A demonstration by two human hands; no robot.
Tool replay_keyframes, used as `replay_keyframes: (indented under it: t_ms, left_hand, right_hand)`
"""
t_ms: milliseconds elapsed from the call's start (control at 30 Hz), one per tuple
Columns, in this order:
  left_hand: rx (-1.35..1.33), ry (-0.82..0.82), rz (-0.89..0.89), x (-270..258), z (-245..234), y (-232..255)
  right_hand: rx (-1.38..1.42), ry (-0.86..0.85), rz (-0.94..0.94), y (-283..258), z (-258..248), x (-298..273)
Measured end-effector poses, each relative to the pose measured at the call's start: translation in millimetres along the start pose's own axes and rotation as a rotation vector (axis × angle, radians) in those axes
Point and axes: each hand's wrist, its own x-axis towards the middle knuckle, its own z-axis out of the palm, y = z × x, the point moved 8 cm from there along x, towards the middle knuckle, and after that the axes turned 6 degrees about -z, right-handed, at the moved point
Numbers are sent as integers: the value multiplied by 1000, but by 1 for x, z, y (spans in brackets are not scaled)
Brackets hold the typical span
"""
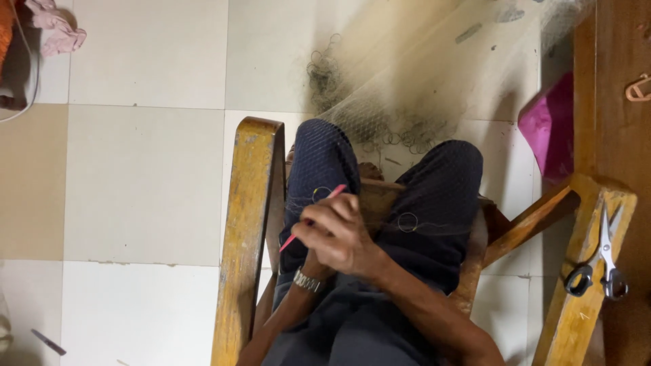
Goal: Repairing a fishing net using a shuttle and scissors
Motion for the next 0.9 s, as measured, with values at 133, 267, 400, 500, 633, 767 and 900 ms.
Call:
replay_keyframes:
  t_ms: [133,267,400,500,633,767,900]
  left_hand:
    - [-1109,-926,-349,-78,122,-45]
    - [-1745,-1170,-217,-77,112,-10]
    - [-1763,-1249,-192,-73,106,8]
    - [-1800,-1354,-180,-75,106,27]
    - [-1828,-1378,-266,-73,124,31]
    - [-1864,-1293,-425,-69,143,23]
    - [-1835,-1245,-472,-60,133,21]
  right_hand:
    - [-86,75,198,18,-29,-12]
    - [-1,48,266,22,-24,-34]
    - [74,80,200,16,-46,-7]
    - [136,164,246,28,-75,-3]
    - [140,108,272,31,-92,-4]
    - [205,91,278,39,-124,-24]
    - [238,73,246,74,-170,-54]
